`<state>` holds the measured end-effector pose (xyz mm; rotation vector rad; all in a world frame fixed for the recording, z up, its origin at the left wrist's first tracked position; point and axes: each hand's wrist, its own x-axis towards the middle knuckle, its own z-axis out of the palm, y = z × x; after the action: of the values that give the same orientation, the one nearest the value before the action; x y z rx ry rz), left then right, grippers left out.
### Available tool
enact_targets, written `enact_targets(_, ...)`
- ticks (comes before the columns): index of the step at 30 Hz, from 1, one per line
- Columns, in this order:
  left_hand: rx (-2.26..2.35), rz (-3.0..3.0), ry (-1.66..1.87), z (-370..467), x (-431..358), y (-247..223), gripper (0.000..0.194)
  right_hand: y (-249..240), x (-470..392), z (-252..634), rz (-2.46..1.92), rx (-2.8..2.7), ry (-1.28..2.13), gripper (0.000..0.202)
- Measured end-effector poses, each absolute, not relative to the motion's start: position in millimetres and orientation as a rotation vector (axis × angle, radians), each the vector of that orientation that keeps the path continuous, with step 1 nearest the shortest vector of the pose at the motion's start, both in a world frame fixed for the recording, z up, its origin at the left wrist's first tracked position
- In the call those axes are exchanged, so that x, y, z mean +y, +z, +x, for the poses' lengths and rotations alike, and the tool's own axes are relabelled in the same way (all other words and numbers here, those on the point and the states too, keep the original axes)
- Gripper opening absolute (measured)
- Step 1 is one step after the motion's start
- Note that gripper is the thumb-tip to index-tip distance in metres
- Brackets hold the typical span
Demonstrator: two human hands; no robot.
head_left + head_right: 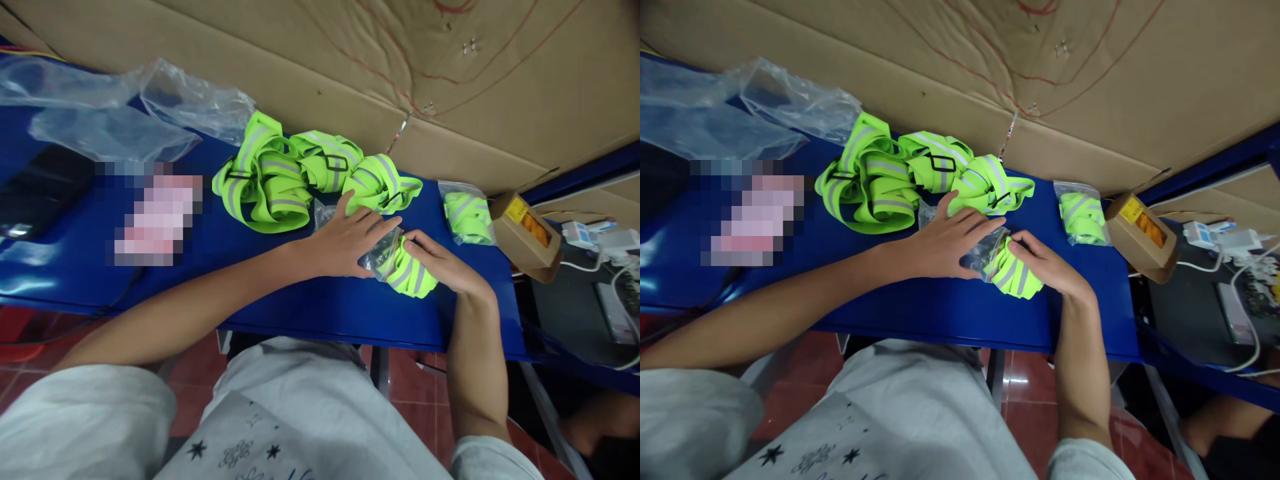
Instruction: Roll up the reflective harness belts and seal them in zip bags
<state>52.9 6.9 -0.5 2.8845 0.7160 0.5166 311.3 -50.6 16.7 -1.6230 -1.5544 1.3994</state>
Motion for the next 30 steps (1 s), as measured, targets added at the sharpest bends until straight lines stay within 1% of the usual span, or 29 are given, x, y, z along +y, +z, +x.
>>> enact_targets(2,0.726,2.892,0.514,51.1,5.5,2.2,0.097,16.3,-50.9,309.1,-1.618,-1.611,1.397,0.041)
enact_targets(6,0.667,2.92,0.478,51.4,0.7,3.0,0.104,14.5,-51.5,299.5,-1.644,-1.635,1.293,0.04)
enact_targets(8,0.659,2.95,0.495,52.4,-1.9,3.6,0.103,15.7,-52.0,293.1,-1.66,-1.635,1.231,0.04)
enact_targets(12,0.62,3.058,0.498,52.7,-6.9,10.8,0.088,21.1,-52.6,284.1,-1.658,-1.7,1.197,0.038)
enact_targets(15,0.574,3.124,0.47,51.9,-9.5,17.1,0.081,23.0,-52.6,282.9,-1.605,-1.762,1.113,0.031)
enact_targets(17,0.616,3.12,0.471,51.0,-9.1,18.4,0.084,22.5,-53.0,283.6,-1.58,-1.701,1.081,0.027)
enact_targets(20,0.687,3.081,0.446,48.0,-4.6,16.7,0.095,20.4,-54.0,284.8,-1.537,-1.602,1.174,0.036)
enact_targets(22,0.699,3.048,0.392,44.7,0.1,15.4,0.101,17.9,-53.8,285.8,-1.54,-1.581,1.201,0.038)
enact_targets(25,0.749,2.993,0.329,39.6,7.9,14.1,0.109,12.9,-51.5,287.8,-1.63,-1.499,1.101,0.035)
enact_targets(27,0.767,2.987,0.325,37.5,12.5,12.7,0.106,9.8,-49.2,289.1,-1.685,-1.437,1.085,0.035)
enact_targets(30,0.69,3.034,0.384,37.5,15.9,8.4,0.093,6.8,-46.3,288.9,-1.698,-1.423,1.075,0.036)
